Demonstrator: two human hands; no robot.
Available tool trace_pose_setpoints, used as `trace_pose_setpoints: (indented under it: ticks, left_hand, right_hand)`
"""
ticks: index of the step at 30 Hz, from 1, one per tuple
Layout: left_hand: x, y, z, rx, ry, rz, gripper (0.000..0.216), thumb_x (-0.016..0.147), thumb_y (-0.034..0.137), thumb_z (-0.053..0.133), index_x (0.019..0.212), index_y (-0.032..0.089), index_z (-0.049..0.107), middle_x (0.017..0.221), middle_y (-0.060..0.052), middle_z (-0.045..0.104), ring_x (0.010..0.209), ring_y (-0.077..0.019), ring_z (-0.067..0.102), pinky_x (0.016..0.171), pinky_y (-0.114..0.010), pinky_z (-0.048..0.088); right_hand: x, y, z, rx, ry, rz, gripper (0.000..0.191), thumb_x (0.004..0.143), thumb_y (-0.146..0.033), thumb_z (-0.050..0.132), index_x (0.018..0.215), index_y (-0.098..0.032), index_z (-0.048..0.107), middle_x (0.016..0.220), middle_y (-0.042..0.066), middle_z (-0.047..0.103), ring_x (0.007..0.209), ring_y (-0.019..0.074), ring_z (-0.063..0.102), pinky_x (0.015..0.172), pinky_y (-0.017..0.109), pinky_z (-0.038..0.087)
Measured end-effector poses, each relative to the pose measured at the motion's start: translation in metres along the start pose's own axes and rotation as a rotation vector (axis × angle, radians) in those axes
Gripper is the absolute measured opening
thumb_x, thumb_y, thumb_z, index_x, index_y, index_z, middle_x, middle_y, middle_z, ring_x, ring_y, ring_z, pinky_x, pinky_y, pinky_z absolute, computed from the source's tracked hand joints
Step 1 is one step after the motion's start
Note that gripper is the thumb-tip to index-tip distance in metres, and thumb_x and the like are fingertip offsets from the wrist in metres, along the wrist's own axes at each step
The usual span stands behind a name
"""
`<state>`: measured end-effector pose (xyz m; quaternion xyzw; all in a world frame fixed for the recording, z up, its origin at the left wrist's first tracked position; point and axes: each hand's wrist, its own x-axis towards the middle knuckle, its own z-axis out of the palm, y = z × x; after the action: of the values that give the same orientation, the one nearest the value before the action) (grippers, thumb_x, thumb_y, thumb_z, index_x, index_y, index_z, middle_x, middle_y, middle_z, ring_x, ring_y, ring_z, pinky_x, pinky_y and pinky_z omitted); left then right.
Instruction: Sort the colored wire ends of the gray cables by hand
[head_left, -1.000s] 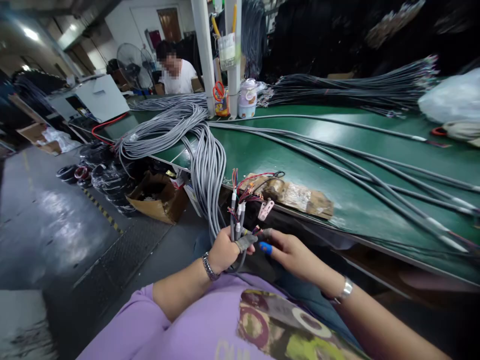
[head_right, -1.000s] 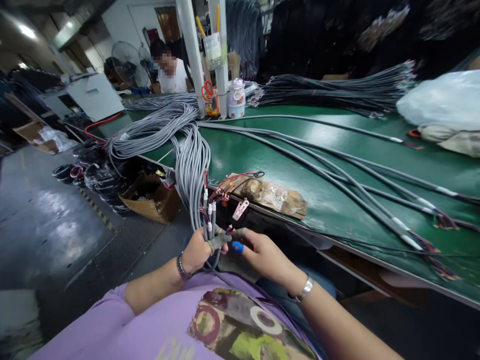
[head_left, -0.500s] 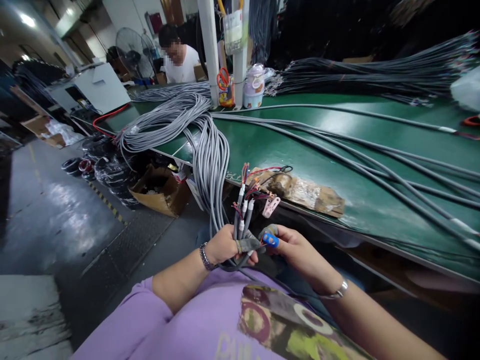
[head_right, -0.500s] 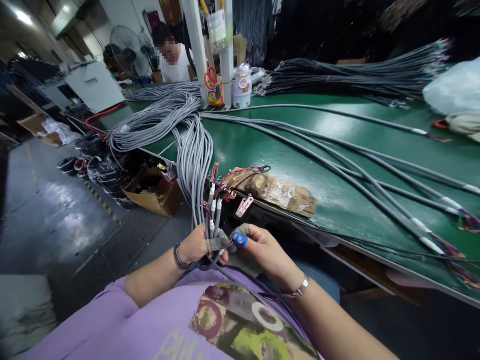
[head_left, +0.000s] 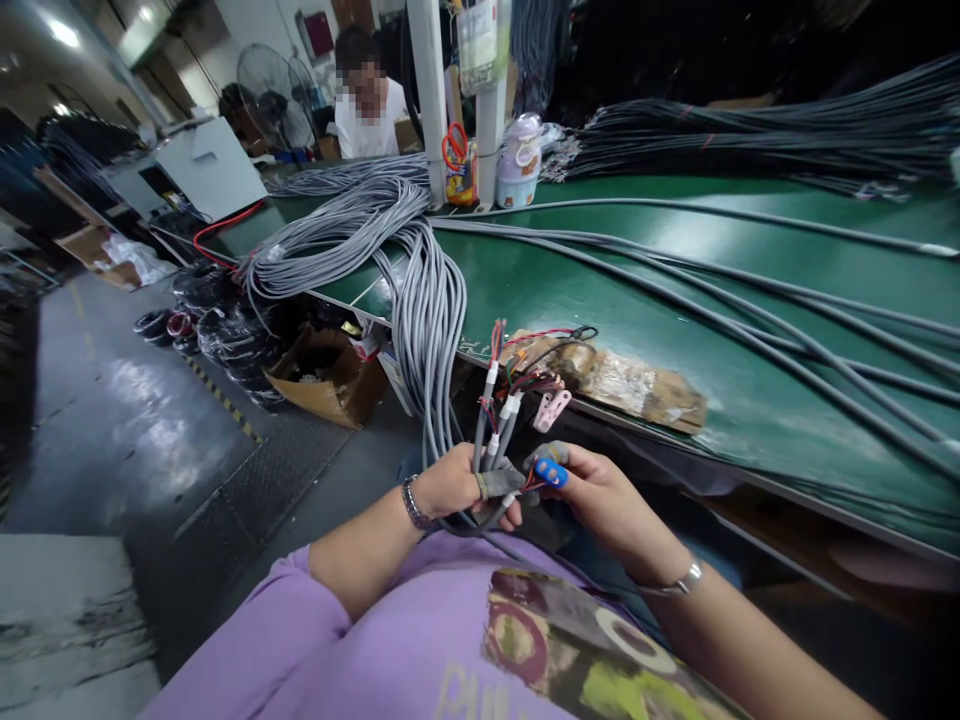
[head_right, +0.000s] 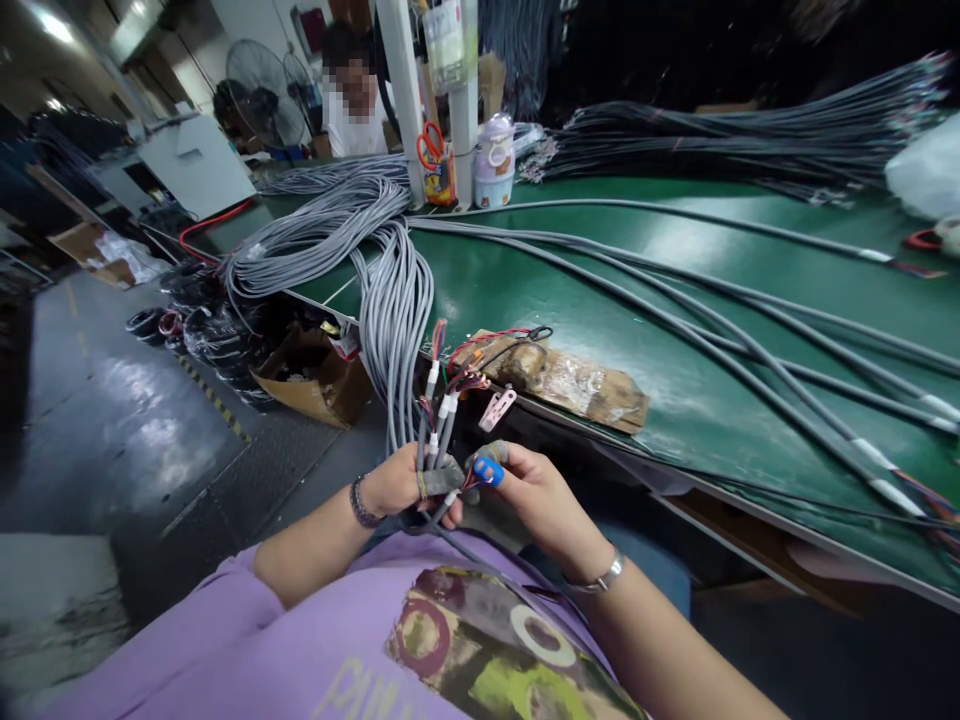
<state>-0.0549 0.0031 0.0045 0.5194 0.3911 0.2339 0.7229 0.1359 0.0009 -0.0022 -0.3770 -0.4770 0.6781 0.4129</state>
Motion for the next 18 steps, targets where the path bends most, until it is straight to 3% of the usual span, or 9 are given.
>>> trace_pose_setpoints:
  ticks: [3,5,8,13,18]
  left_hand:
    - [0.003,0.0,-0.006,-0.031,-0.18,-0.087,0.051,0.065,0.059,0.073,0.072,0.01,0.064,0.061,-0.01,0.067,0.048,-0.015,0.061,0.039,-0.019,0.032]
    - [0.006,-0.001,-0.005,-0.088,-0.192,-0.123,0.052,0.059,0.058,0.078,0.073,0.01,0.064,0.06,-0.009,0.067,0.046,-0.0151,0.06,0.039,-0.02,0.035]
    - [0.008,-0.004,0.001,-0.178,-0.052,-0.072,0.049,0.055,0.053,0.081,0.07,0.01,0.063,0.056,-0.007,0.065,0.043,-0.0142,0.059,0.04,-0.02,0.038]
    - [0.008,-0.01,0.011,-0.18,0.243,0.074,0.045,0.06,0.052,0.078,0.068,0.012,0.059,0.056,-0.004,0.063,0.043,-0.0106,0.057,0.037,-0.017,0.032]
    - [0.008,-0.017,0.019,-0.023,0.372,0.163,0.04,0.061,0.047,0.078,0.067,0.012,0.059,0.057,-0.002,0.061,0.049,-0.0103,0.056,0.05,-0.022,0.047]
  right_hand:
    - [0.002,-0.001,0.001,-0.03,-0.09,-0.008,0.031,0.073,-0.048,0.074,0.072,-0.018,0.068,0.066,0.001,0.061,0.06,0.0129,0.051,0.059,0.026,0.041]
    - [0.005,0.0,0.003,-0.046,-0.099,-0.001,0.034,0.072,-0.051,0.073,0.072,-0.017,0.067,0.065,0.001,0.06,0.058,0.0127,0.049,0.057,0.026,0.041]
    - [0.007,0.006,0.004,-0.077,0.021,-0.021,0.039,0.075,-0.056,0.068,0.07,-0.018,0.065,0.062,0.0,0.057,0.056,0.0125,0.046,0.055,0.026,0.039]
    - [0.0,0.023,0.0,0.004,0.188,-0.053,0.047,0.087,-0.063,0.046,0.08,-0.02,0.064,0.071,0.002,0.059,0.059,0.0134,0.048,0.057,0.027,0.043]
    - [-0.007,0.02,0.007,-0.171,0.141,-0.085,0.038,0.074,-0.058,0.067,0.082,-0.021,0.06,0.066,0.001,0.06,0.056,0.0142,0.051,0.055,0.026,0.044]
